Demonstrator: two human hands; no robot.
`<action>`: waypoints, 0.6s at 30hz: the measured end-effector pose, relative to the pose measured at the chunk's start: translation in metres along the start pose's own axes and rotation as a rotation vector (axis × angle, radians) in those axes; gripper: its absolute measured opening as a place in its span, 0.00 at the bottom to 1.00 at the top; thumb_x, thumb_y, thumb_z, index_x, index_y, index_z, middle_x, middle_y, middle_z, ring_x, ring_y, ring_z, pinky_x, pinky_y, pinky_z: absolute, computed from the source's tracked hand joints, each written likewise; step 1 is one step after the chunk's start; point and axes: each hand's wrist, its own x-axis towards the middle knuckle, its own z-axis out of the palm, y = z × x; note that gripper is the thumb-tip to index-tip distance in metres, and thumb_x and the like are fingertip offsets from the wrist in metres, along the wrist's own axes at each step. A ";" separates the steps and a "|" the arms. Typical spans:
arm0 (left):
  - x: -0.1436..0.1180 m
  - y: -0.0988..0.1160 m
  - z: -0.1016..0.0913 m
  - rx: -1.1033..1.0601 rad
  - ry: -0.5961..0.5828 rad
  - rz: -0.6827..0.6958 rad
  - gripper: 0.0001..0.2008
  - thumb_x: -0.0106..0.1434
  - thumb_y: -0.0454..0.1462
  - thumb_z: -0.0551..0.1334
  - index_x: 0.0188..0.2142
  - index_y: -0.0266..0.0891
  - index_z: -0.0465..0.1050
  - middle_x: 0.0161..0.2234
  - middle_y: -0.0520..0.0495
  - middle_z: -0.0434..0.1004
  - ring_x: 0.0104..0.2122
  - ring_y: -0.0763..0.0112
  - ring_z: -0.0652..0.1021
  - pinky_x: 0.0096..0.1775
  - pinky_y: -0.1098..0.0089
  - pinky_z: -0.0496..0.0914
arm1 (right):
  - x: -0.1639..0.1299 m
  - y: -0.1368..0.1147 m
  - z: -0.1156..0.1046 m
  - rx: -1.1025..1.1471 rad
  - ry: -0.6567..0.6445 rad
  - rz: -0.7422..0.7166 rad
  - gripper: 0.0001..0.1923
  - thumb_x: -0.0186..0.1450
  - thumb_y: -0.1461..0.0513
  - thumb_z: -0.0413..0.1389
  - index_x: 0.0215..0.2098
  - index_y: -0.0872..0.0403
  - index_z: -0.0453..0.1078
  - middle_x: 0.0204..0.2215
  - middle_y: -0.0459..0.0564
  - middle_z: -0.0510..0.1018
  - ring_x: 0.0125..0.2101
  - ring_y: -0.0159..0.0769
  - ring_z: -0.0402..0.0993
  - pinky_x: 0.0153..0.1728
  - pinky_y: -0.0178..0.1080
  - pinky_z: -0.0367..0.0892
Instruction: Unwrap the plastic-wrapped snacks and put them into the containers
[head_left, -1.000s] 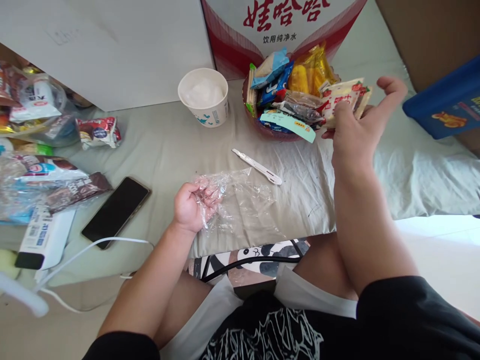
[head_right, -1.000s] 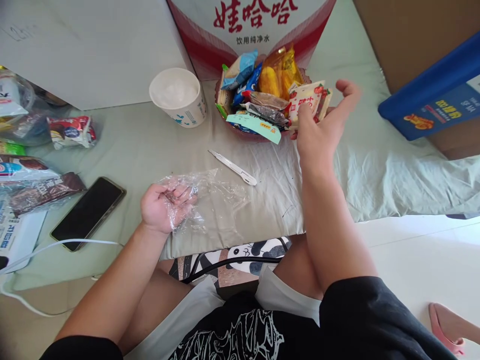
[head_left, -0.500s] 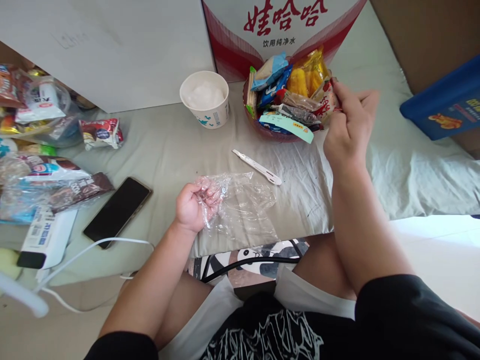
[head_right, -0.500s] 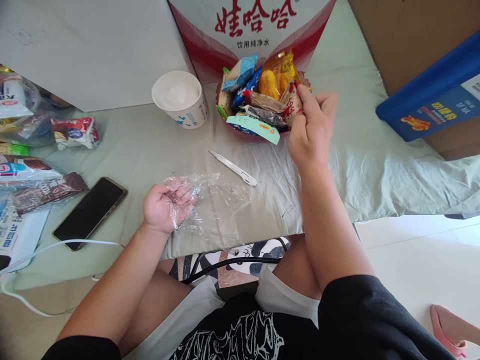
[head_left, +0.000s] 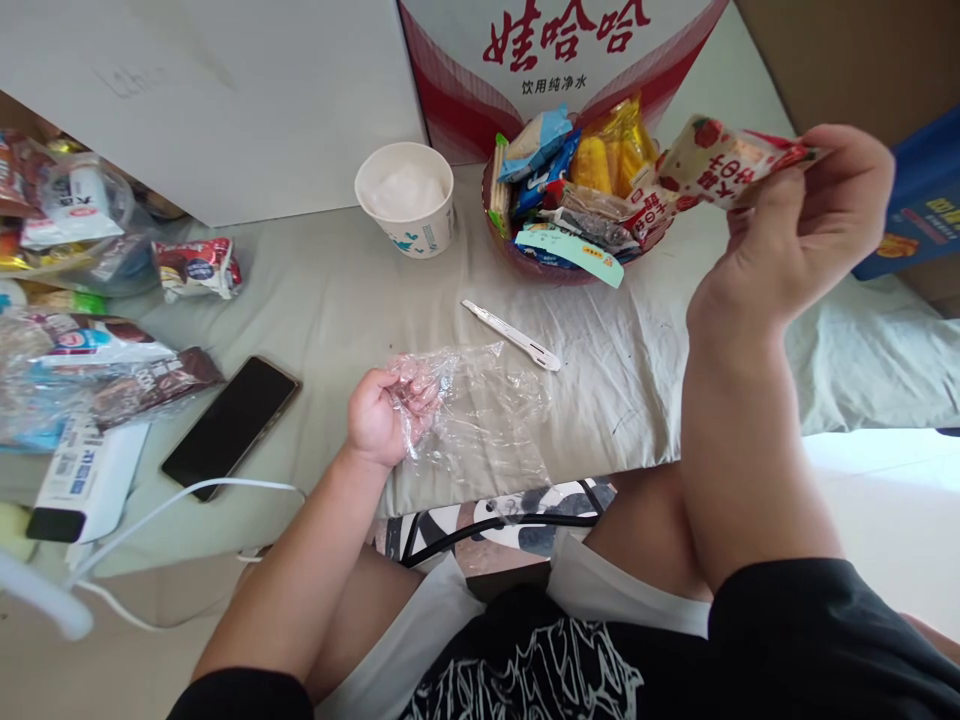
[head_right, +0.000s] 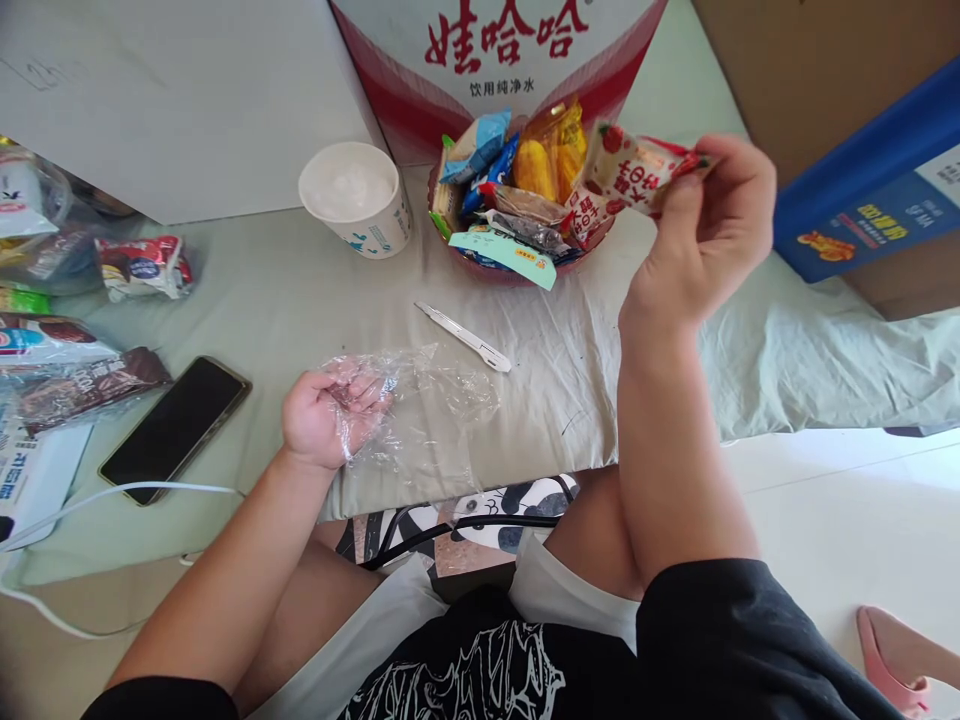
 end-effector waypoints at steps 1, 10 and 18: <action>0.000 0.000 0.000 -0.001 0.003 -0.002 0.08 0.48 0.34 0.59 0.18 0.39 0.59 0.19 0.53 0.59 0.17 0.79 0.60 0.23 0.74 0.63 | 0.001 -0.003 -0.003 0.001 0.006 -0.030 0.10 0.68 0.61 0.47 0.43 0.49 0.69 0.37 0.48 0.73 0.35 0.34 0.76 0.36 0.42 0.69; 0.000 0.000 0.002 -0.019 0.024 -0.003 0.08 0.48 0.33 0.57 0.18 0.39 0.57 0.19 0.53 0.56 0.16 0.78 0.61 0.22 0.75 0.64 | 0.003 -0.001 -0.021 -0.088 0.017 -0.433 0.13 0.77 0.64 0.48 0.42 0.50 0.75 0.38 0.48 0.71 0.44 0.37 0.71 0.52 0.48 0.69; 0.001 -0.001 -0.001 -0.016 -0.011 0.017 0.06 0.46 0.34 0.59 0.17 0.38 0.62 0.18 0.53 0.59 0.16 0.79 0.61 0.22 0.75 0.65 | -0.013 0.046 0.001 -0.061 -0.203 -0.282 0.12 0.71 0.69 0.45 0.39 0.53 0.70 0.52 0.52 0.66 0.56 0.39 0.68 0.65 0.56 0.60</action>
